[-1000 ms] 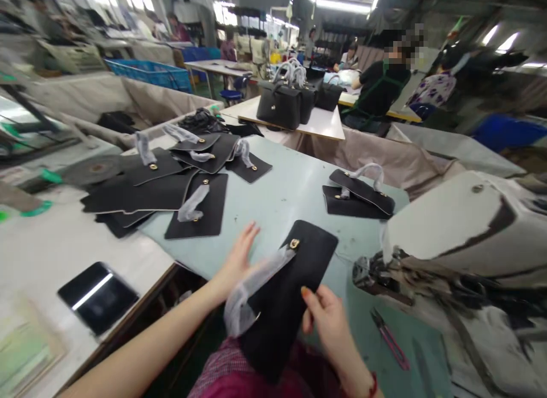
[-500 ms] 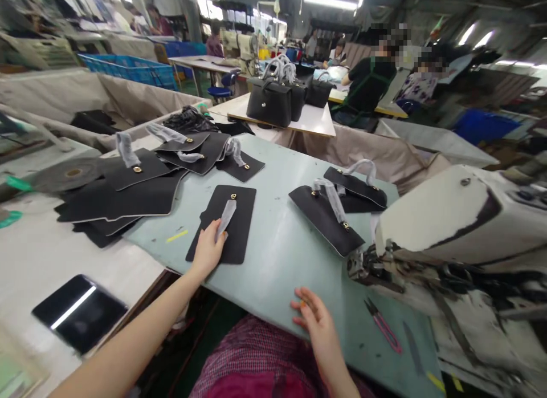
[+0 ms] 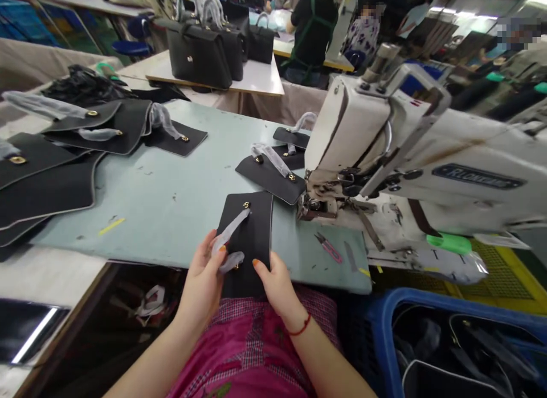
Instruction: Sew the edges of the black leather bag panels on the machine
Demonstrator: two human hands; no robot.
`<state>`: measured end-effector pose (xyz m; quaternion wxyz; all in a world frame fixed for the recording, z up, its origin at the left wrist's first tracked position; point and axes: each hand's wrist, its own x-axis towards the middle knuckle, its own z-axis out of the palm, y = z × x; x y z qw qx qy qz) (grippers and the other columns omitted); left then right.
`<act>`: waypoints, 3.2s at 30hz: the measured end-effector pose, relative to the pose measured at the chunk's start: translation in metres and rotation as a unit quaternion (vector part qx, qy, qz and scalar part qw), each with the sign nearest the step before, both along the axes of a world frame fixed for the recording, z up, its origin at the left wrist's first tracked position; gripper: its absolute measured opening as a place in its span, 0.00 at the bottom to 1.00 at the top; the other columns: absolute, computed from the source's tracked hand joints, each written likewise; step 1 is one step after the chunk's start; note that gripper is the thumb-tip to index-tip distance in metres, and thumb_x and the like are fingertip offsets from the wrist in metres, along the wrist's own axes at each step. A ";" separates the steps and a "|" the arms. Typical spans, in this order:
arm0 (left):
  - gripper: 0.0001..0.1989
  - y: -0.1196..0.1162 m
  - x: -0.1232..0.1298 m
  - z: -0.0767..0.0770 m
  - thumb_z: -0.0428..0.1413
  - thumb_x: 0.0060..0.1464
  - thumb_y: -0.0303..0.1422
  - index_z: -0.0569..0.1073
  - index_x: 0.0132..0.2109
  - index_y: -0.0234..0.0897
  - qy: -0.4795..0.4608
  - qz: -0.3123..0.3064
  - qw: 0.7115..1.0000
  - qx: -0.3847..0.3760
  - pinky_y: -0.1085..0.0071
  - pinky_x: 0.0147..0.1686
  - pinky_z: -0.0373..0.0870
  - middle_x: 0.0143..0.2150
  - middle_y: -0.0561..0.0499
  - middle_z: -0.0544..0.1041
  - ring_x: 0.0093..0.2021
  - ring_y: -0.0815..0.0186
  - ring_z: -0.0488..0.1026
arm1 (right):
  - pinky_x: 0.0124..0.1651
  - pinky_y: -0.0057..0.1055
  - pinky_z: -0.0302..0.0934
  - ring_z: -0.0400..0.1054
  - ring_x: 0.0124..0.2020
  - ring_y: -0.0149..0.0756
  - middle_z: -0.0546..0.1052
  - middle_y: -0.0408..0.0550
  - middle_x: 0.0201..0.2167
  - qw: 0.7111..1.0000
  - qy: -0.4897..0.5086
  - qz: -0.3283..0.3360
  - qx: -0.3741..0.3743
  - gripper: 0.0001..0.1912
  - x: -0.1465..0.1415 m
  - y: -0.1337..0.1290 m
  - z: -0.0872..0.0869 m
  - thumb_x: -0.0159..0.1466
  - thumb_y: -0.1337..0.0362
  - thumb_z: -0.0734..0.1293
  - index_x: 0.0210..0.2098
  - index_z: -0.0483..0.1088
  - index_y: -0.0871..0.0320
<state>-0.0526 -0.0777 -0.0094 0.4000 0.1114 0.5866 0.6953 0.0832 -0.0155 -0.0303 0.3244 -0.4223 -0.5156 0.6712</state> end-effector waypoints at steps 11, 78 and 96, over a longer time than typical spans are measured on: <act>0.29 -0.045 0.023 0.027 0.65 0.49 0.40 0.72 0.58 0.37 -0.204 -0.164 0.957 -0.123 0.56 0.61 0.67 0.57 0.40 0.76 0.62 0.48 0.68 | 0.34 0.26 0.65 0.69 0.32 0.32 0.77 0.44 0.32 0.977 0.089 0.150 -0.120 0.12 0.029 0.010 0.055 0.63 0.57 0.68 0.39 0.74 0.59; 0.16 0.173 -0.015 0.046 0.70 0.40 0.38 0.82 0.37 0.35 0.003 -0.437 0.891 -0.123 0.75 0.27 0.76 0.40 0.42 0.82 0.29 0.65 0.76 | 0.20 0.21 0.55 0.65 0.17 0.25 0.74 0.45 0.18 0.991 -0.022 -0.120 0.052 0.24 0.035 0.086 0.051 0.67 0.48 0.61 0.25 0.70 0.60; 0.13 0.187 -0.019 0.042 0.68 0.41 0.35 0.81 0.36 0.33 0.046 -0.442 0.892 -0.083 0.74 0.24 0.72 0.35 0.43 0.81 0.27 0.66 0.72 | 0.19 0.21 0.55 0.67 0.16 0.26 0.77 0.48 0.21 0.982 0.038 -0.186 -0.004 0.27 0.008 0.086 0.042 0.67 0.47 0.60 0.22 0.70 0.60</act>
